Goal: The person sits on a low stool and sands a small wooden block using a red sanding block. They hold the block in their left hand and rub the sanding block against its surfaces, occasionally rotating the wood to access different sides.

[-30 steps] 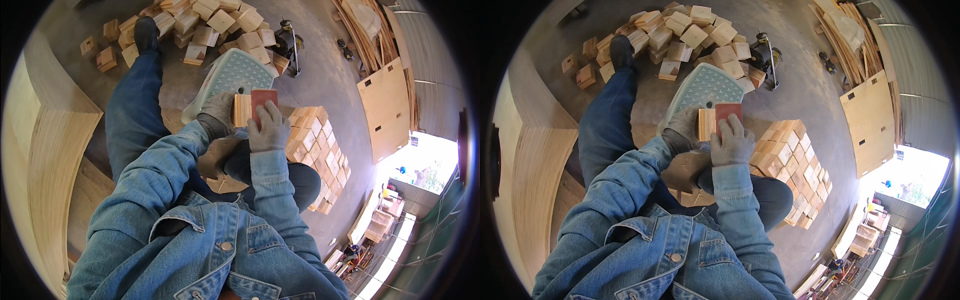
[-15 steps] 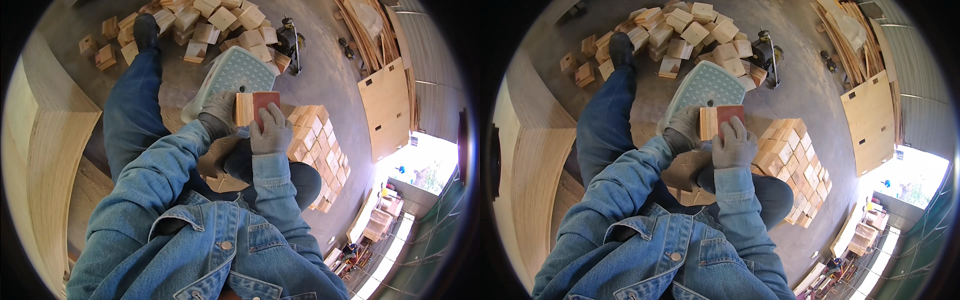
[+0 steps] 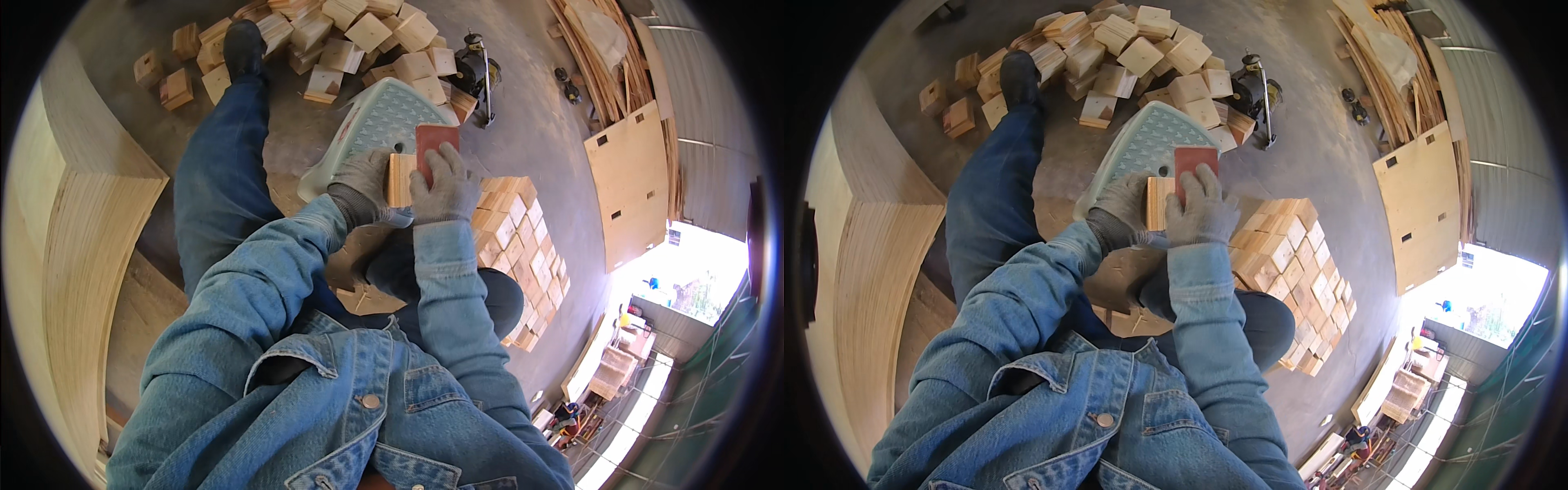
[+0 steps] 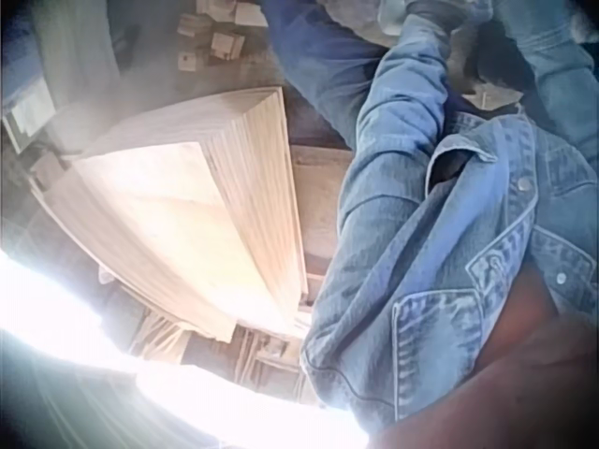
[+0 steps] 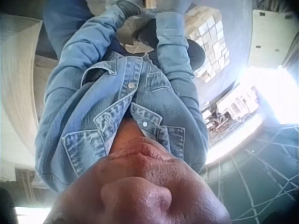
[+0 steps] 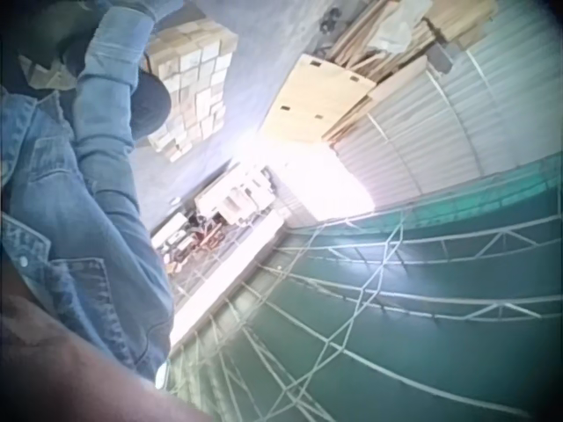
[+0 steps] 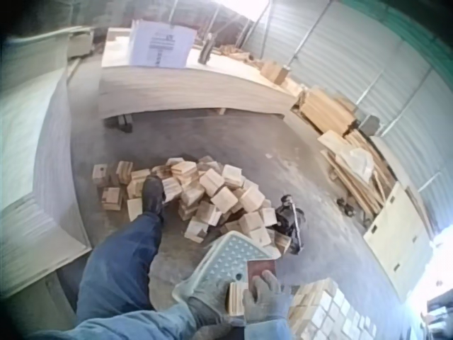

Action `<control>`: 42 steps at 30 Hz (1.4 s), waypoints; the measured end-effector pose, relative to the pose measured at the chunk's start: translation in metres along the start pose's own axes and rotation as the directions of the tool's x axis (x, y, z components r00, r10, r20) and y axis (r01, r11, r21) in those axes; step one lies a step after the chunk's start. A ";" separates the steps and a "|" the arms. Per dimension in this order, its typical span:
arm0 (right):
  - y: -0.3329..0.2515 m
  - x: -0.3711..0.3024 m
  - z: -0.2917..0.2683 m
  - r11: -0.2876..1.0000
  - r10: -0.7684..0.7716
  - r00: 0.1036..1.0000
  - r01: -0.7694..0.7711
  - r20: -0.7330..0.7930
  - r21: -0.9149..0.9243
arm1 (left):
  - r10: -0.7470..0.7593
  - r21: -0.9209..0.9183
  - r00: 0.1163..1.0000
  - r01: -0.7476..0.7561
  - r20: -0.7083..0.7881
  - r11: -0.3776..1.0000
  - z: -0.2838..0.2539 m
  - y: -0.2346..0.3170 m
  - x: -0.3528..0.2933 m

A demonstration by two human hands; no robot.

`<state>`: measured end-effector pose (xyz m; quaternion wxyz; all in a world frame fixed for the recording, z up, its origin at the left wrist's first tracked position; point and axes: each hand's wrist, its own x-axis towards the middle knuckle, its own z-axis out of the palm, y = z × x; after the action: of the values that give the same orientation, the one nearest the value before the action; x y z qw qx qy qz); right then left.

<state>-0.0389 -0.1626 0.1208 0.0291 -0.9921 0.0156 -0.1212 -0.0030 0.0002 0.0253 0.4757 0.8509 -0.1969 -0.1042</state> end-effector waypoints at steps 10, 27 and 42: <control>0.008 -0.107 -0.040 0.983 0.018 0.997 -0.005 -0.071 0.181 | 0.010 0.139 0.999 -0.016 0.050 0.990 0.013 -0.012 0.009; -0.009 0.046 0.014 0.986 0.061 0.997 -0.068 0.054 0.153 | 0.006 -0.022 1.000 -0.006 0.018 1.000 0.002 -0.004 0.003; -0.014 -0.093 -0.036 0.959 -0.054 0.998 0.048 0.014 0.281 | 0.088 -0.009 0.996 -0.088 -0.018 0.996 0.005 -0.007 0.004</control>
<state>-0.1377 -0.1475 0.1347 0.1663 -0.9793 -0.0276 -0.1124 0.0007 -0.0027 0.0167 0.4855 0.8401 -0.2296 -0.0764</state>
